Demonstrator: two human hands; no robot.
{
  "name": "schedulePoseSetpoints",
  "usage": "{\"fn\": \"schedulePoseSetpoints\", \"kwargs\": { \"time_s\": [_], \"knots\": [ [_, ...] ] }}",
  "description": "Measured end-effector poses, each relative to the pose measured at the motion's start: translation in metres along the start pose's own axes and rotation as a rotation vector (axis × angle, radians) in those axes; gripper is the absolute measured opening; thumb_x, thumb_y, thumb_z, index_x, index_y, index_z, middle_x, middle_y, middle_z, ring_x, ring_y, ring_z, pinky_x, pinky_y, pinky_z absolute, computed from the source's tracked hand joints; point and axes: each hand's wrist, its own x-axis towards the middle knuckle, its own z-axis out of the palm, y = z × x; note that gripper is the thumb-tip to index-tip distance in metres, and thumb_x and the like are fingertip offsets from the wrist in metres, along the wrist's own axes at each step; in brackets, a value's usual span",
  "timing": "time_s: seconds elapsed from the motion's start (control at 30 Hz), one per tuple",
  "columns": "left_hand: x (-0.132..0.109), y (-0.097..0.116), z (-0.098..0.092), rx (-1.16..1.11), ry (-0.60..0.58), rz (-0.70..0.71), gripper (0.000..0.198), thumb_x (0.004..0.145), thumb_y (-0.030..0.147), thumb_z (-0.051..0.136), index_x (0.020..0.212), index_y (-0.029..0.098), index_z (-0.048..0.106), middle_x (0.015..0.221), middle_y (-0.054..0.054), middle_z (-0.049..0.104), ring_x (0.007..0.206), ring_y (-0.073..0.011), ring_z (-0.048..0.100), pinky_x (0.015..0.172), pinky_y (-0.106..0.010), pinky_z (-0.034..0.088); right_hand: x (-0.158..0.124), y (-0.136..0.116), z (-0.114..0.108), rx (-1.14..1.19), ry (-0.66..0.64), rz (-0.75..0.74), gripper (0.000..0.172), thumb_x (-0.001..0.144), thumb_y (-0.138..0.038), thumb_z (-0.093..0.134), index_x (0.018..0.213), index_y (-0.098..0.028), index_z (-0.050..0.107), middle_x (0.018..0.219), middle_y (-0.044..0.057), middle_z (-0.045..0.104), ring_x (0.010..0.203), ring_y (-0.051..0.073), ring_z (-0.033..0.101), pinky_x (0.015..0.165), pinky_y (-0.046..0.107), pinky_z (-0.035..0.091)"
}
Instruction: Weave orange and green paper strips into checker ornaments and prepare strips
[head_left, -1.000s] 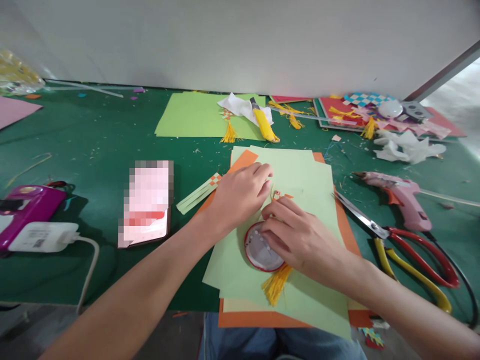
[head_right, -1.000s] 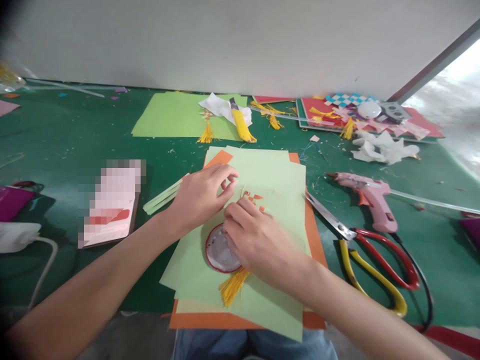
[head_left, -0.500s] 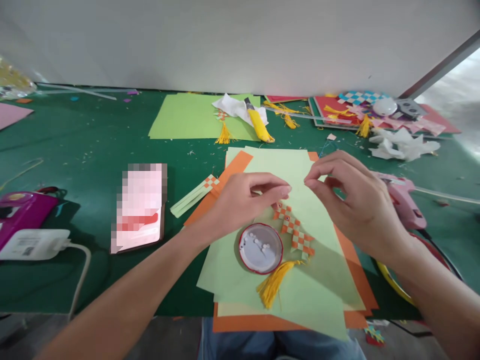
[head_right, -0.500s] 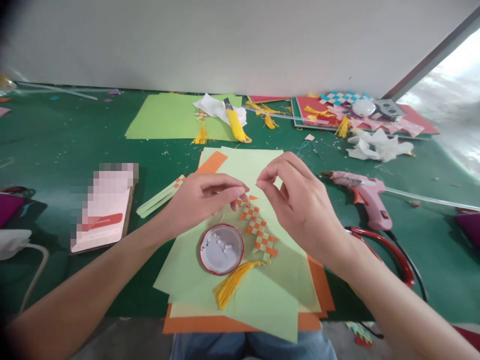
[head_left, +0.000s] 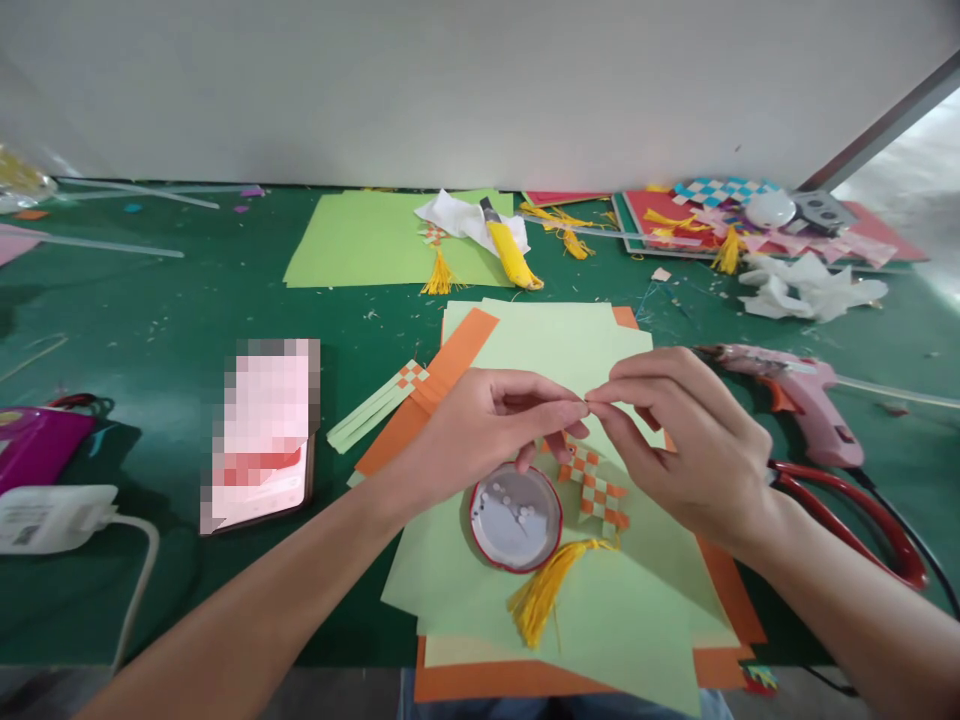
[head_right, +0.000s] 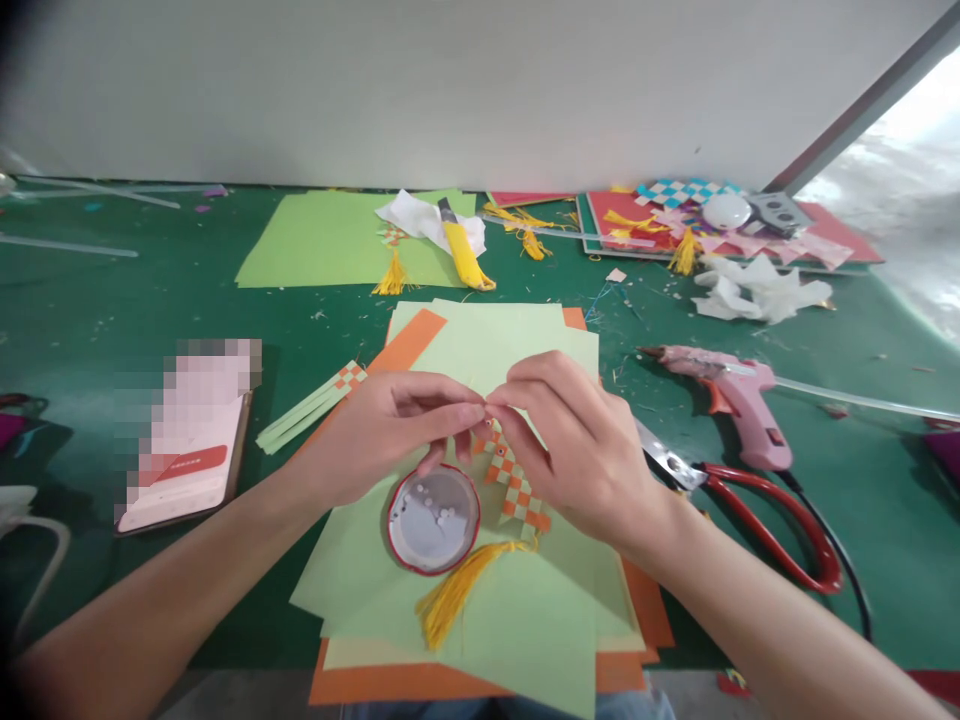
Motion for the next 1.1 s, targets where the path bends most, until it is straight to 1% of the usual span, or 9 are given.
{"fn": "schedulePoseSetpoints", "kwargs": {
  "time_s": [0.1, 0.17, 0.27, 0.37, 0.47, 0.6, 0.7, 0.93, 1.1],
  "knots": [
    [0.0008, 0.0007, 0.0013, -0.017, 0.009, -0.025, 0.016, 0.084, 0.031, 0.062, 0.083, 0.017, 0.071, 0.07, -0.002, 0.069, 0.044, -0.0054, 0.049, 0.04, -0.018, 0.042, 0.0004, 0.0015, -0.0004, 0.016, -0.017, -0.018, 0.016, 0.084, -0.01, 0.056, 0.092, -0.022, 0.061, 0.089, 0.007, 0.063, 0.082, 0.02, 0.062, 0.072, 0.034, 0.051],
    [0.0009, 0.0015, 0.0026, -0.011, 0.021, -0.02, 0.015, 0.084, 0.029, 0.062, 0.082, 0.017, 0.071, 0.066, -0.001, 0.067, 0.045, -0.0061, 0.051, 0.042, -0.017, 0.044, -0.0003, 0.0029, -0.0006, 0.03, -0.027, -0.026, 0.016, 0.083, -0.01, 0.057, 0.094, -0.021, 0.062, 0.09, 0.007, 0.063, 0.082, 0.02, 0.062, 0.074, 0.035, 0.052],
    [0.0005, 0.0019, 0.0042, 0.004, 0.042, -0.009, 0.015, 0.085, 0.026, 0.06, 0.081, 0.017, 0.071, 0.066, -0.002, 0.068, 0.049, -0.0083, 0.057, 0.044, -0.018, 0.047, -0.0016, 0.0042, -0.0012, 0.046, -0.038, -0.029, 0.019, 0.082, -0.009, 0.057, 0.096, -0.021, 0.062, 0.09, 0.007, 0.063, 0.079, 0.019, 0.062, 0.071, 0.034, 0.052],
    [0.0004, 0.0007, 0.0047, 0.011, 0.064, 0.008, 0.014, 0.085, 0.028, 0.061, 0.082, 0.019, 0.071, 0.068, -0.001, 0.069, 0.051, -0.0091, 0.059, 0.045, -0.018, 0.049, -0.0012, 0.0032, -0.0019, 0.05, -0.037, -0.03, 0.019, 0.082, -0.008, 0.057, 0.093, -0.021, 0.062, 0.087, 0.006, 0.063, 0.075, 0.017, 0.061, 0.067, 0.033, 0.052],
    [0.0009, -0.0009, 0.0046, -0.002, 0.068, 0.0, 0.012, 0.084, 0.029, 0.062, 0.082, 0.02, 0.071, 0.066, 0.0, 0.069, 0.049, -0.008, 0.057, 0.044, -0.017, 0.048, -0.0002, 0.0008, -0.0022, 0.056, -0.026, -0.019, 0.017, 0.082, -0.008, 0.057, 0.09, -0.021, 0.062, 0.085, 0.005, 0.064, 0.073, 0.017, 0.062, 0.063, 0.032, 0.052],
    [0.0013, -0.0014, 0.005, -0.05, 0.049, -0.022, 0.011, 0.085, 0.026, 0.063, 0.081, 0.02, 0.071, 0.063, 0.002, 0.067, 0.048, -0.0062, 0.055, 0.043, -0.014, 0.047, 0.0005, -0.0008, -0.0023, 0.07, -0.015, -0.007, 0.014, 0.082, -0.009, 0.058, 0.088, -0.02, 0.064, 0.083, 0.006, 0.064, 0.072, 0.017, 0.062, 0.064, 0.032, 0.052],
    [0.0007, -0.0004, 0.0055, -0.056, 0.065, -0.008, 0.01, 0.084, 0.025, 0.064, 0.081, 0.02, 0.072, 0.064, 0.002, 0.067, 0.048, -0.0053, 0.055, 0.044, -0.013, 0.047, 0.0013, -0.0009, -0.0028, 0.077, -0.005, 0.004, 0.014, 0.082, -0.009, 0.058, 0.086, -0.02, 0.064, 0.082, 0.006, 0.064, 0.07, 0.016, 0.062, 0.064, 0.031, 0.052],
    [0.0004, 0.0007, 0.0045, -0.033, 0.053, 0.024, 0.011, 0.085, 0.024, 0.062, 0.082, 0.02, 0.072, 0.067, 0.002, 0.067, 0.052, -0.0064, 0.056, 0.048, -0.014, 0.05, 0.0034, -0.0027, -0.0045, 0.121, 0.015, 0.036, 0.013, 0.083, -0.01, 0.058, 0.084, -0.021, 0.063, 0.08, 0.005, 0.064, 0.071, 0.015, 0.061, 0.064, 0.03, 0.052],
    [0.0013, 0.0009, 0.0046, -0.037, 0.057, 0.015, 0.011, 0.084, 0.024, 0.063, 0.081, 0.019, 0.071, 0.066, 0.001, 0.067, 0.05, -0.0067, 0.056, 0.048, -0.015, 0.049, 0.0041, -0.0042, -0.005, 0.143, 0.026, 0.046, 0.013, 0.082, -0.008, 0.059, 0.085, -0.019, 0.064, 0.081, 0.006, 0.064, 0.072, 0.014, 0.061, 0.057, 0.026, 0.05]
  ]
}}
